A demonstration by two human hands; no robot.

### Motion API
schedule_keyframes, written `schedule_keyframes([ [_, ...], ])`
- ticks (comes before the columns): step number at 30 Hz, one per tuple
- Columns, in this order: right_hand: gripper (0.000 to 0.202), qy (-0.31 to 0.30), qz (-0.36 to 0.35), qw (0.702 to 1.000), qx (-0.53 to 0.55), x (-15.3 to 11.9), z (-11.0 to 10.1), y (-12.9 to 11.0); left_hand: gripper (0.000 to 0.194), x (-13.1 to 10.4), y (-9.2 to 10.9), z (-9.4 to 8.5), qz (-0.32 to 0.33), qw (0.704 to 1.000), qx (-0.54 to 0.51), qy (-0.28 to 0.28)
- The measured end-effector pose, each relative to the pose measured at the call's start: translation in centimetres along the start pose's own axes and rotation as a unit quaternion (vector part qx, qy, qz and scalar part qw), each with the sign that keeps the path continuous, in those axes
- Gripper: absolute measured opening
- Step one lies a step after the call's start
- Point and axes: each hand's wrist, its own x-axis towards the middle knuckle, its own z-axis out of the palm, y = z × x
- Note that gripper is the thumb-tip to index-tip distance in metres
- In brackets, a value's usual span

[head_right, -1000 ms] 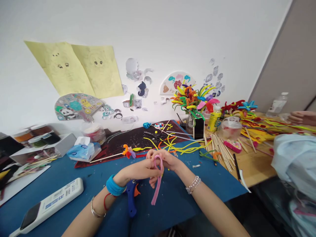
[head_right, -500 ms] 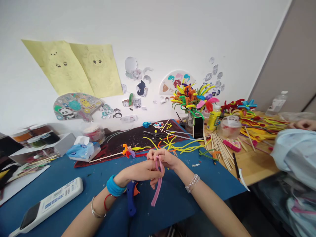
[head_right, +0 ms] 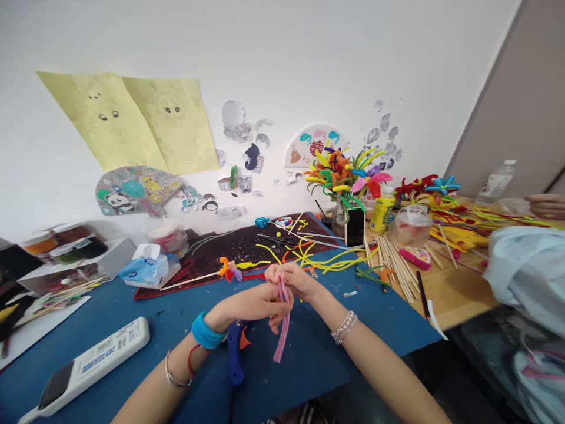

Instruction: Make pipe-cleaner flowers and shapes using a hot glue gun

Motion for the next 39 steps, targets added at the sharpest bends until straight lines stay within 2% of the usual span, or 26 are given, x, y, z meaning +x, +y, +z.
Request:
schedule_keyframes([
  [6, 0.039, 0.021, -0.002, 1.000, 0.002, 0.1, 0.2, -0.1, 0.027, 0.1, -0.2, 0.0, 0.002, 0.999, -0.038, 0.000],
  [13, 0.034, 0.051, -0.033, 0.998, 0.010, 0.2, -0.1, 0.4, 0.022, 0.1, -0.7, -0.1, -0.046, 0.996, -0.076, -0.006],
  [17, 0.033, 0.059, -0.034, 0.998, 0.008, 0.4, -0.1, 0.1, 0.015, 0.3, -0.6, 0.1, -0.056, 0.992, -0.113, 0.030],
  [21, 0.037, 0.070, -0.044, 0.997, -0.007, 2.0, -0.3, -1.0, 0.032, 0.1, 0.1, -0.3, -0.054, 0.985, -0.148, 0.076],
  [25, 0.038, 0.077, -0.058, 0.995, -0.039, 5.2, -0.6, -3.2, 0.040, -0.8, 0.6, -1.8, -0.042, 0.979, -0.124, 0.158],
  [29, 0.027, 0.091, -0.059, 0.988, -0.106, 8.4, -0.7, -5.5, 0.042, -1.3, 0.4, -3.8, -0.009, 0.968, -0.134, 0.214],
  [34, 0.022, 0.131, -0.073, 0.969, -0.199, 11.2, -0.3, -7.2, 0.049, -1.5, -0.4, -6.1, 0.011, 0.944, -0.234, 0.232],
  [39, 0.026, 0.147, -0.079, 0.939, -0.300, 12.5, -0.3, -7.4, 0.050, -1.7, -2.0, -8.4, 0.015, 0.930, -0.287, 0.229],
])
